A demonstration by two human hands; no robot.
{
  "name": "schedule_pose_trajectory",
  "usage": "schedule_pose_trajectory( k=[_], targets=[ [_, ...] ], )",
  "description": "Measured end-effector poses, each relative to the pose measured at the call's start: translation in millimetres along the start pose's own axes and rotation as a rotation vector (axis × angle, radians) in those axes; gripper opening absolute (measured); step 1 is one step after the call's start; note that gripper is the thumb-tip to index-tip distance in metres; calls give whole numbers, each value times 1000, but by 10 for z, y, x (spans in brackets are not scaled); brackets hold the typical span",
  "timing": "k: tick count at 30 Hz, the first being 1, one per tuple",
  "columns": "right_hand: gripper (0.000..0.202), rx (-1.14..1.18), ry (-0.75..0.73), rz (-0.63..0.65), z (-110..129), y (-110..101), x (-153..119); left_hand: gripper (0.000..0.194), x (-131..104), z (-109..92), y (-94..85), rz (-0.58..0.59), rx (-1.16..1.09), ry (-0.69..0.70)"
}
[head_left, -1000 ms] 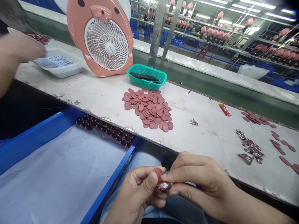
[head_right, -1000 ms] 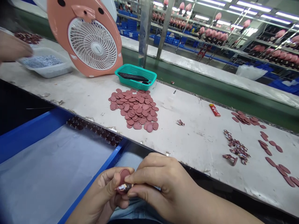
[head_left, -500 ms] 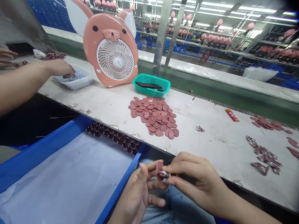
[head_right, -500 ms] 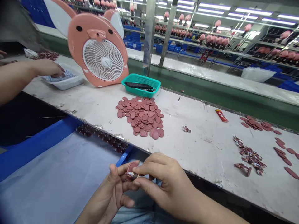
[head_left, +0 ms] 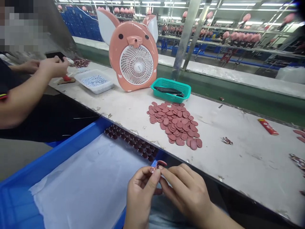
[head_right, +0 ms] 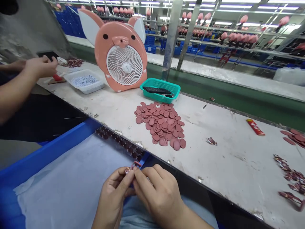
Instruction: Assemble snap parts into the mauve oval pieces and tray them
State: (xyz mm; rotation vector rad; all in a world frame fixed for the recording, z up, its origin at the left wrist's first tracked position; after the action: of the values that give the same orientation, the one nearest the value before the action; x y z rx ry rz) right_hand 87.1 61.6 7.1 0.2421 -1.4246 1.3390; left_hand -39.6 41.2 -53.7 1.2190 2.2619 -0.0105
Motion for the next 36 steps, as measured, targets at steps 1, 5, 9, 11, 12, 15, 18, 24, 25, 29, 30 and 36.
schedule_pose_trajectory(
  k=[1, 5, 9, 11, 12, 15, 18, 24, 25, 29, 30, 36],
  targets=[
    [19, 8, -12, 1, 24, 4, 22, 34, 79, -14, -62, -7, 47, 26],
    [24, -9, -77, 37, 43, -137, 39, 36, 716, -121, -445, -109, 321, 183],
    [27, -112, -46, 60, -200, -383, -45, 26, 1661, -273, -874, -287, 638, 310],
    [28, -159, -40, 75, -357, -474, -93, 26, 2071, -329, -996, -312, 831, 341],
    [28, -181, -34, 81, -430, -511, -113, 27, 2237, -347, -1036, -317, 915, 348],
    [25, -234, -8, 78, -593, -601, -156, 31, 2569, -363, -1099, -323, 1104, 353],
    [23, -283, 12, 92, -687, -657, -206, 33, 2723, -335, -1128, -326, 1225, 334],
    [23, -352, 66, 117, -857, -707, -320, 34, 2833, -249, -1157, -326, 1356, 305],
    [23, -357, 67, 123, -878, -706, -332, 34, 2847, -234, -1158, -325, 1365, 302],
    [22, -369, 83, 136, -938, -713, -370, 34, 2894, -204, -1167, -327, 1374, 300],
    [22, -374, 86, 136, -955, -726, -376, 33, 2893, -212, -1172, -334, 1367, 301],
    [21, -534, 360, 85, -1471, -1028, -271, 39, 2531, -431, -1056, -444, 1149, 508]
  ],
)
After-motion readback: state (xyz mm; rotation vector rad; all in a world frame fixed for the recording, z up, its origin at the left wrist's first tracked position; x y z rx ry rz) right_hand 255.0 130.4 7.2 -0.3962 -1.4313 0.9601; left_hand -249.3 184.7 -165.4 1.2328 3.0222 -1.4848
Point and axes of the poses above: each hand's wrist, its own x-axis towards the middle knuckle, its own y-axis out of the palm, z = x × y, the point moved 4 cm from there along x, towards the middle knuckle, and after that the axes turned 8 degrees about -z, right-handed, at the moved point
